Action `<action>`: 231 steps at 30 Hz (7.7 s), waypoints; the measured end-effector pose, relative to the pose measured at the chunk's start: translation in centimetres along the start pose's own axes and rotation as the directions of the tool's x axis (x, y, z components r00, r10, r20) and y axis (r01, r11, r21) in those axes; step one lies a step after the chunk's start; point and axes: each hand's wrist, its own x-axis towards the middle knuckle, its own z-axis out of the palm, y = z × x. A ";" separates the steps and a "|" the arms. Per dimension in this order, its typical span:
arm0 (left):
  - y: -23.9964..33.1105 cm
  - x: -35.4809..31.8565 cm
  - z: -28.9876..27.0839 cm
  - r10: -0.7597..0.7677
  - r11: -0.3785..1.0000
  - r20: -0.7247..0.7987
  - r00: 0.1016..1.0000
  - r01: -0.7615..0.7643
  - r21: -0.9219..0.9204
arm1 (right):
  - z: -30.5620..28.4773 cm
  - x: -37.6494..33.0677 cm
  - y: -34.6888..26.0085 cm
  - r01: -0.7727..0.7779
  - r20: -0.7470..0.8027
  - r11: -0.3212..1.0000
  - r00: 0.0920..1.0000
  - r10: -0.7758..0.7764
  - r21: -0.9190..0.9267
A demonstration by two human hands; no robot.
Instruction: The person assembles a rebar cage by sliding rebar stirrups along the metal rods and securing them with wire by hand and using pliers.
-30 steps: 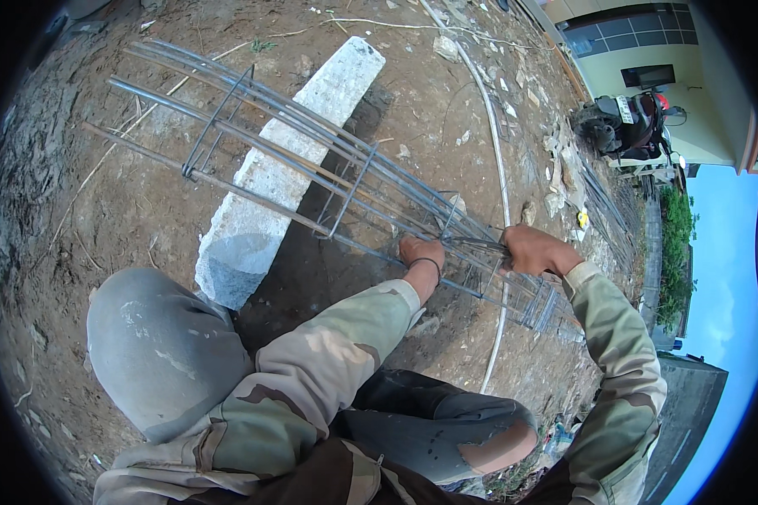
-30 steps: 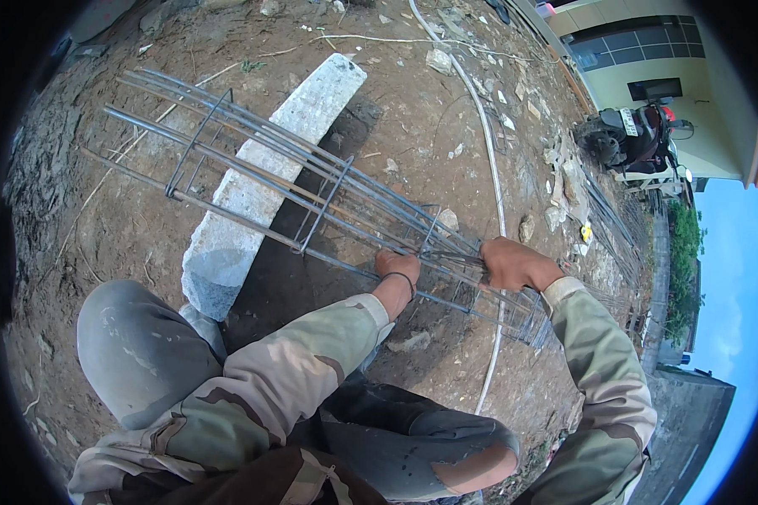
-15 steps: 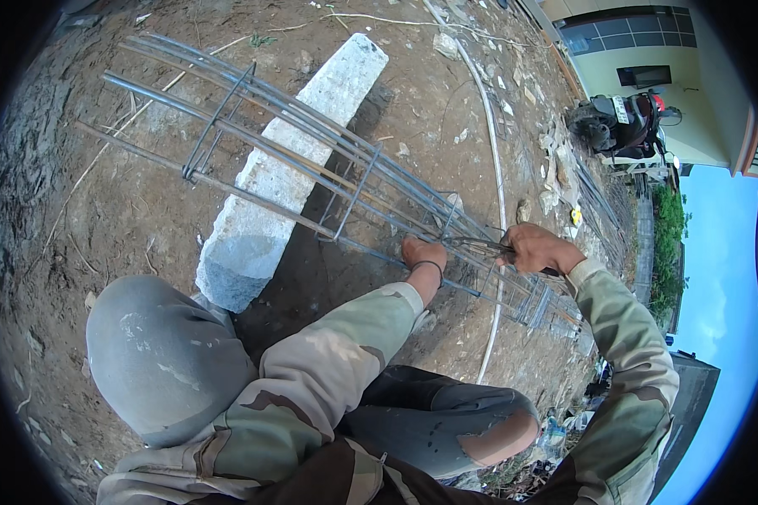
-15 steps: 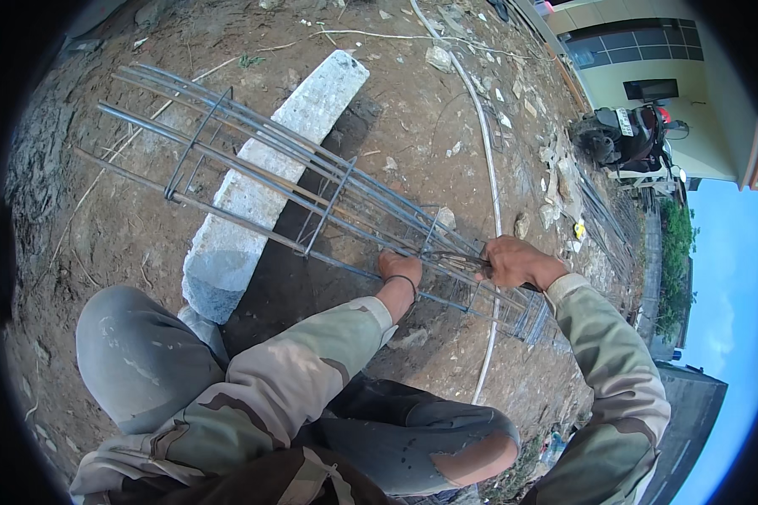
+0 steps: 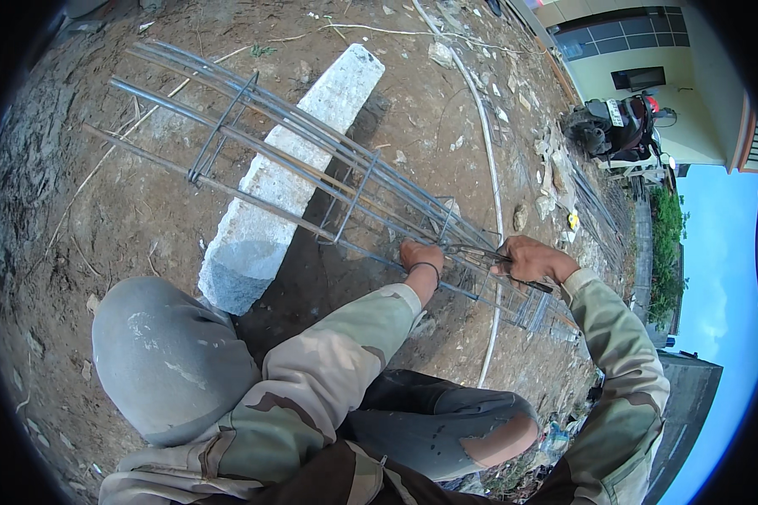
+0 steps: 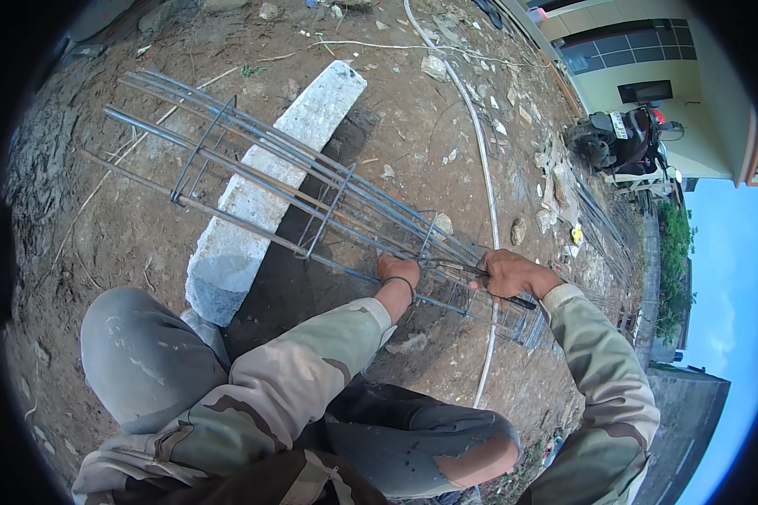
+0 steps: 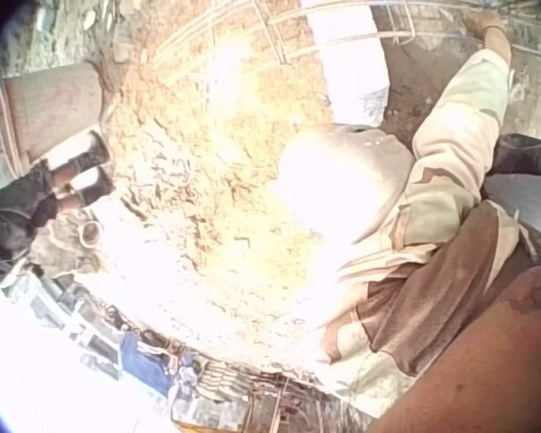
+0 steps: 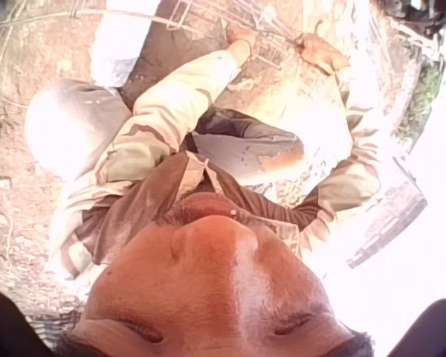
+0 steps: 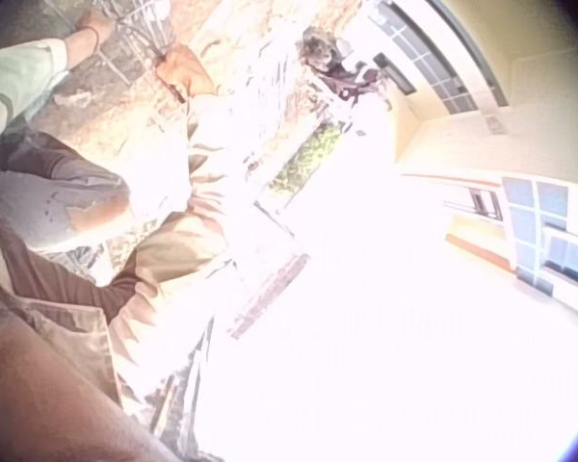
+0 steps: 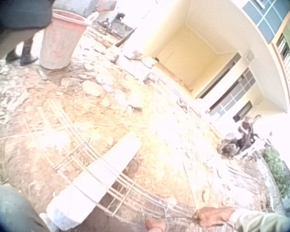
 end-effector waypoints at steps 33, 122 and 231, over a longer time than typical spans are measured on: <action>-0.3 0.3 0.2 -0.036 0.999 0.007 0.999 0.036 -0.007 | 1.3 0.0 1.2 0.102 -0.201 0.975 0.969 -0.142 -0.197; 2.9 -3.6 9.3 -0.162 -0.114 0.724 0.670 0.716 -0.689 | 0.1 -4.5 -2.1 -0.034 -0.400 0.779 0.871 -0.284 -0.626; 2.0 -3.3 7.5 0.004 0.050 0.710 0.704 0.709 -0.703 | -2.2 -1.2 -1.4 -0.163 -0.412 0.452 0.740 -0.532 -0.877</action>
